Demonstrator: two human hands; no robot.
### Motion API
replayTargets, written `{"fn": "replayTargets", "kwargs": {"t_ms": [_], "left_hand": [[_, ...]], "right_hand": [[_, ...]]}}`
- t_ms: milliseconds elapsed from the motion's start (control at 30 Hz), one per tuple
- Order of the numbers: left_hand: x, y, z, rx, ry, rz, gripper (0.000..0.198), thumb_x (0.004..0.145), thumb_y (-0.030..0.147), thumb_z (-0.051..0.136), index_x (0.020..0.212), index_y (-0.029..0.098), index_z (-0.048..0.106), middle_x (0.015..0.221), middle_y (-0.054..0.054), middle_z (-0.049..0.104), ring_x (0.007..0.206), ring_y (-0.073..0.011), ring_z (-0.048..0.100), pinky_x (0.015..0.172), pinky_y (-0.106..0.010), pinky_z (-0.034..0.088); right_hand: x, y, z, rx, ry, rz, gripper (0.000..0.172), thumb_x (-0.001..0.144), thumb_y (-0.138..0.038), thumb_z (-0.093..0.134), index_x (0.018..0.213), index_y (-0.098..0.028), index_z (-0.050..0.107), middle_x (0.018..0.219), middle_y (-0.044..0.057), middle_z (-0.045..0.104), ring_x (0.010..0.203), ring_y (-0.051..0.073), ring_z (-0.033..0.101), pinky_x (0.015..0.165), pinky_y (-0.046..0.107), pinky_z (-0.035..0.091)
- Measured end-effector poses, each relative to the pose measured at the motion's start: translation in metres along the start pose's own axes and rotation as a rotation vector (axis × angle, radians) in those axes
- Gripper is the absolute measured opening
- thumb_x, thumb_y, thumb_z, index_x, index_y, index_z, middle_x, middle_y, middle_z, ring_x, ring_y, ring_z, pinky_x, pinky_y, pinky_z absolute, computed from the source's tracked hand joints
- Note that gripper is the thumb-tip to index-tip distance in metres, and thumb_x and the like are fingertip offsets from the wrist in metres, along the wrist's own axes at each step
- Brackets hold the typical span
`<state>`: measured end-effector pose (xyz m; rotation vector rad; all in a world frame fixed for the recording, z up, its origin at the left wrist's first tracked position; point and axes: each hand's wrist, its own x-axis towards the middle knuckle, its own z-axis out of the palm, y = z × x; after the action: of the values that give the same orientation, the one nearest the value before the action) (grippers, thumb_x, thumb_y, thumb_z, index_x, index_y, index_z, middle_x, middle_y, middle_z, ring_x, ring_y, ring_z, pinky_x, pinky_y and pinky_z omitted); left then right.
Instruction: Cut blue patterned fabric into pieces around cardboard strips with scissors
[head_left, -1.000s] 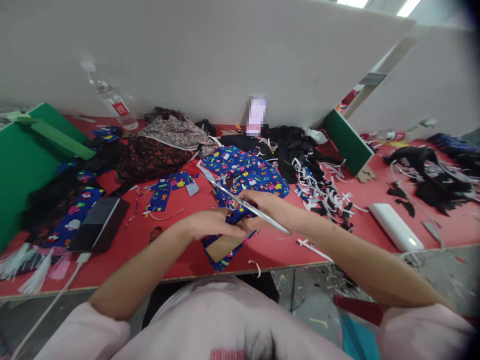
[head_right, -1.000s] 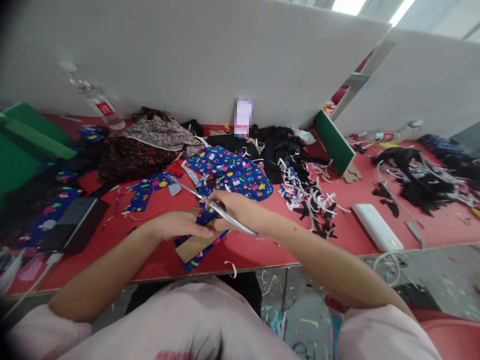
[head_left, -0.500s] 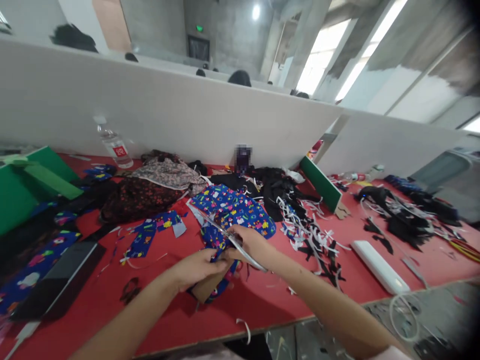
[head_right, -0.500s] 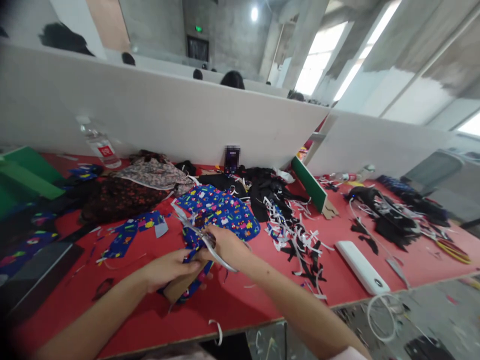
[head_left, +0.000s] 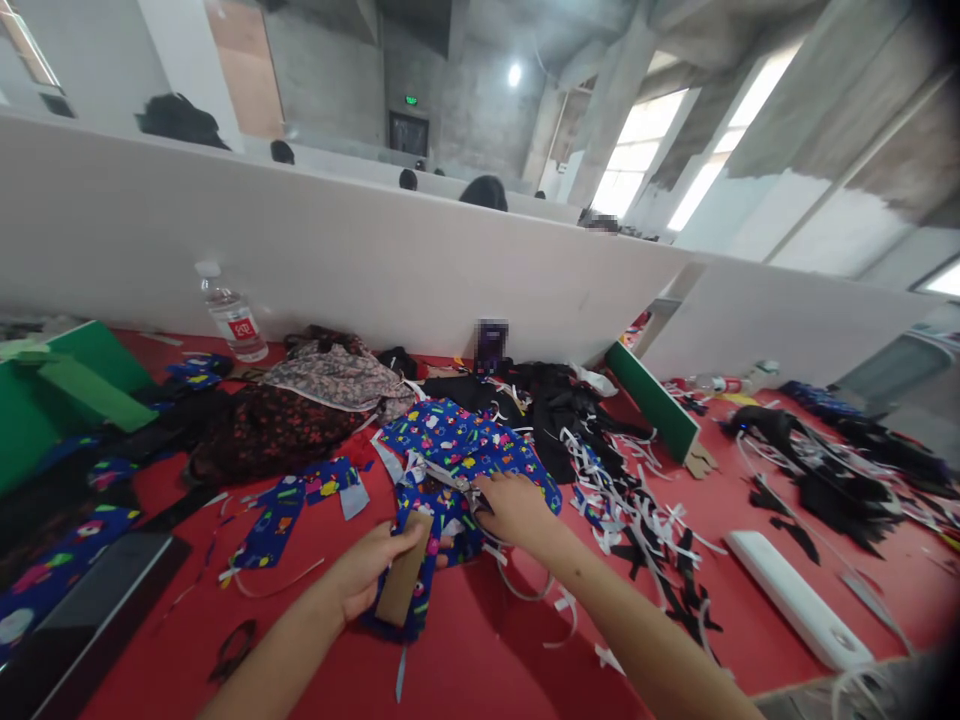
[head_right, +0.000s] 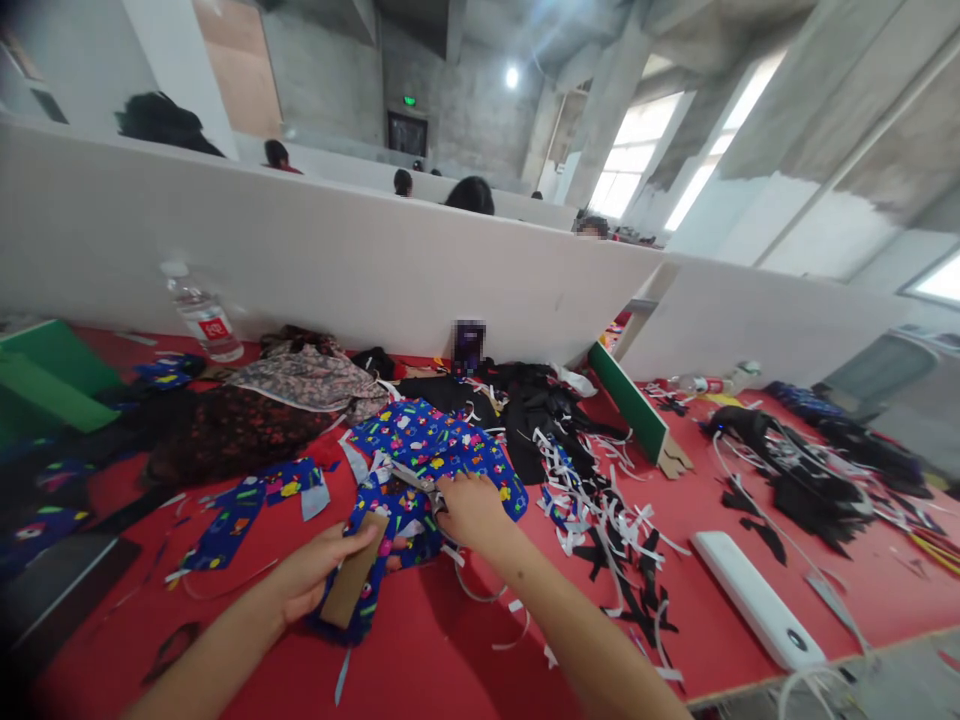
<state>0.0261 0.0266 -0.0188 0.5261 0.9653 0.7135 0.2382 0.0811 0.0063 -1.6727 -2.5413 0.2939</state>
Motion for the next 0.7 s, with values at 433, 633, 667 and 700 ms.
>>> {"fn": "replayTargets", "kwargs": {"t_ms": [433,633,667,700], "left_hand": [[0.01,-0.004,-0.005,-0.087,0.055,-0.049,0.04,0.074,0.036,0.066,0.103,0.014,0.049,0.106,-0.015,0.066,0.087,-0.0258,0.067,0.052,-0.027,0.05],[0.01,-0.003,-0.007,-0.093,0.047,-0.075,0.039,0.076,0.039,0.063,0.102,0.015,0.047,0.105,-0.015,0.067,0.089,-0.0263,0.067,0.053,-0.027,0.049],[0.009,-0.003,-0.007,-0.094,0.046,-0.085,0.04,0.076,0.039,0.063,0.103,0.015,0.047,0.104,-0.015,0.067,0.09,-0.0264,0.066,0.054,-0.028,0.049],[0.009,-0.002,-0.007,-0.092,0.042,-0.096,0.039,0.077,0.039,0.062,0.103,0.015,0.047,0.104,-0.015,0.067,0.09,-0.0263,0.066,0.055,-0.028,0.049]], "right_hand": [[0.134,0.08,0.01,0.364,0.31,0.356,0.027,0.089,-0.032,0.051,0.11,-0.015,0.055,0.11,0.007,0.058,0.092,0.017,0.059,0.078,0.037,0.05],[0.217,0.119,0.021,0.522,0.582,0.615,0.031,0.089,-0.031,0.052,0.116,-0.016,0.052,0.116,0.008,0.055,0.096,0.019,0.057,0.081,0.039,0.05],[0.227,0.123,0.023,0.543,0.617,0.649,0.031,0.089,-0.031,0.052,0.116,-0.016,0.052,0.116,0.008,0.055,0.096,0.019,0.058,0.081,0.039,0.05],[0.236,0.127,0.025,0.56,0.649,0.678,0.031,0.089,-0.031,0.052,0.116,-0.016,0.052,0.116,0.008,0.055,0.096,0.019,0.058,0.081,0.039,0.05]]}}
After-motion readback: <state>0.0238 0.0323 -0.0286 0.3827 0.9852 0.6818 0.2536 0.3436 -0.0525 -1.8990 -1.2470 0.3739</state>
